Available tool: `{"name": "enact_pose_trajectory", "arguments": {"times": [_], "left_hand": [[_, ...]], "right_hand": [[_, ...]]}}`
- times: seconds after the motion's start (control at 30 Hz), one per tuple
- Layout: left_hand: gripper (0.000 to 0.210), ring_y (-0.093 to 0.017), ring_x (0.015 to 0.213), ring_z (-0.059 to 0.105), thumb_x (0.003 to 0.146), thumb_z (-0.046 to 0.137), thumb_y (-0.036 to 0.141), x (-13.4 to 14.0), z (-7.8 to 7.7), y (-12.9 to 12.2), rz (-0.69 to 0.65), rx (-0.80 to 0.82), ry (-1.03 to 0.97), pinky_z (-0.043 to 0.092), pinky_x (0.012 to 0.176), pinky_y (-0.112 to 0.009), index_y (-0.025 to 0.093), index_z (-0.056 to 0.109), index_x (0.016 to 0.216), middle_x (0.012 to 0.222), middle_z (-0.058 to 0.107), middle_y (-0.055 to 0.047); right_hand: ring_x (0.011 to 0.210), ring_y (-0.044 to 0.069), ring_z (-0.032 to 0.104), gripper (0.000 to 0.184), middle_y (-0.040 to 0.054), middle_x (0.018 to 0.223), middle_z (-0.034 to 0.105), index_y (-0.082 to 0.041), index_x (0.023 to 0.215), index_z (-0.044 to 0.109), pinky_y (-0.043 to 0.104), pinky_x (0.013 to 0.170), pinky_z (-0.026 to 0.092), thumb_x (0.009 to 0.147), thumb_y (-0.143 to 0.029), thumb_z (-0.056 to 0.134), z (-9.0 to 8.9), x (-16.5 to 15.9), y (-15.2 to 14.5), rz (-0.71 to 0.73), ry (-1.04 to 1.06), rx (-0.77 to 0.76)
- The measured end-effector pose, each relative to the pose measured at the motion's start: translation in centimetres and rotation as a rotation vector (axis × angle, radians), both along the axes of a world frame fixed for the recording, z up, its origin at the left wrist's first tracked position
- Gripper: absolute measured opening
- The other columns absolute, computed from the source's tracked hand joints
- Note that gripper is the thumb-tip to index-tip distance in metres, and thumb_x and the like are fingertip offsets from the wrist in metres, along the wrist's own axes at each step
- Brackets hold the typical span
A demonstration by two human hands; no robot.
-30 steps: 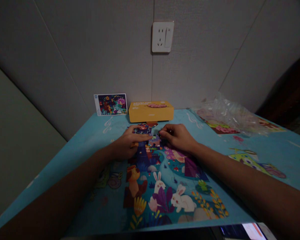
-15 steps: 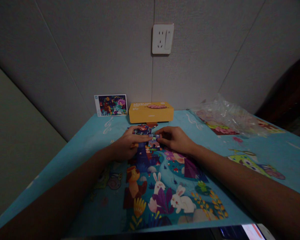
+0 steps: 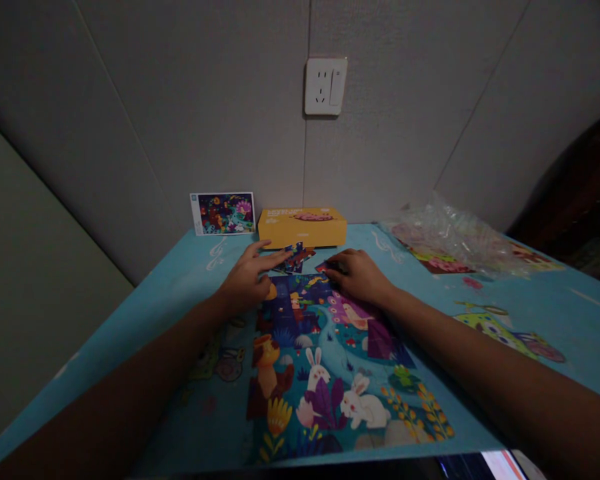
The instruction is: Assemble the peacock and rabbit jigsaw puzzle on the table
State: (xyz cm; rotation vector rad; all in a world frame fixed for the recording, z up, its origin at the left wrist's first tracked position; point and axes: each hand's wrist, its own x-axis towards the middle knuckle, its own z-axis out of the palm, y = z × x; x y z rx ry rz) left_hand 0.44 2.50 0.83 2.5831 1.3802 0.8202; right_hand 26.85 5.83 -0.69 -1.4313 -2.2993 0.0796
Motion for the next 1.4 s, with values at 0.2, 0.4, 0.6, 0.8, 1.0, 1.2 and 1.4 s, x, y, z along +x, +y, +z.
{"name": "enact_pose_trajectory", "arguments": {"times": [0.2, 0.4, 0.6, 0.8, 1.0, 1.2, 1.4], "left_hand": [[0.065, -0.033, 0.137, 0.032, 0.074, 0.048, 0.009, -0.2, -1.2, 0.8, 0.147, -0.141, 0.219, 0.024, 0.114, -0.056, 0.022, 0.053, 0.138, 0.148, 0.046, -0.005], [0.059, -0.036, 0.135, 0.031, 0.075, 0.049, 0.01, -0.4, -1.7, 1.1, 0.113, -0.089, 0.178, 0.026, 0.111, -0.06, 0.019, 0.059, 0.133, 0.148, 0.044, -0.01], [0.072, -0.028, 0.138, 0.029, 0.074, 0.045, 0.004, 0.3, -0.6, 0.1, -0.082, -0.078, 0.097, 0.022, 0.117, -0.051, 0.017, 0.042, 0.145, 0.144, 0.05, -0.005], [0.082, -0.029, 0.138, 0.025, 0.077, 0.043, 0.002, 0.4, -0.7, -0.2, -0.15, -0.134, 0.076, 0.025, 0.115, -0.052, 0.016, 0.017, 0.154, 0.139, 0.055, -0.005], [0.073, -0.028, 0.135, 0.029, 0.088, 0.054, 0.02, 0.4, -0.4, -0.4, -0.209, -0.132, 0.036, 0.025, 0.115, -0.05, 0.018, 0.021, 0.153, 0.132, 0.061, -0.007], [0.056, -0.028, 0.132, 0.037, 0.085, 0.066, 0.03, 0.3, -1.1, -0.2, -0.202, -0.113, -0.003, 0.036, 0.11, -0.046, 0.023, 0.051, 0.138, 0.123, 0.06, -0.01], [0.05, -0.03, 0.131, 0.04, 0.083, 0.069, 0.032, 0.2, -1.4, 0.0, -0.155, -0.104, 0.014, 0.039, 0.108, -0.047, 0.026, 0.058, 0.132, 0.138, 0.043, -0.011]], "right_hand": [[0.095, 0.025, 0.062, 0.025, 0.012, 0.106, 0.07, -0.02, 0.107, 0.073, 0.038, 0.088, 0.045, 0.085, -0.028, 0.062, -0.1, 0.0, 0.2, 0.018, 0.026, -0.065], [0.095, 0.026, 0.061, 0.028, 0.0147, 0.105, 0.069, -0.015, 0.11, 0.069, 0.037, 0.087, 0.044, 0.084, -0.024, 0.065, 0.0, 0.0, 0.1, -0.004, 0.066, -0.092], [0.085, 0.022, 0.059, 0.044, 0.0122, 0.099, 0.065, -0.012, 0.119, 0.061, 0.034, 0.077, 0.046, 0.076, -0.017, 0.071, 0.5, -0.3, -0.5, -0.018, 0.225, -0.087], [0.077, 0.019, 0.058, 0.033, 0.0081, 0.089, 0.064, -0.013, 0.113, 0.064, 0.032, 0.07, 0.043, 0.079, -0.016, 0.064, 1.2, -0.7, -1.3, 0.027, 0.318, -0.077], [0.073, 0.017, 0.06, 0.017, 0.0056, 0.084, 0.067, -0.016, 0.096, 0.062, 0.03, 0.067, 0.045, 0.087, -0.03, 0.057, 1.1, -1.6, -2.4, 0.186, 0.589, -0.176], [0.059, 0.013, 0.056, 0.015, 0.0011, 0.066, 0.065, -0.018, 0.081, 0.063, 0.026, 0.057, 0.041, 0.086, -0.031, 0.059, 0.4, -2.2, -2.7, 0.238, 0.456, -0.338], [0.065, 0.015, 0.059, 0.01, 0.0037, 0.076, 0.068, -0.017, 0.09, 0.068, 0.028, 0.062, 0.043, 0.083, -0.022, 0.062, 0.6, -2.0, -2.3, 0.246, 0.358, -0.278]]}}
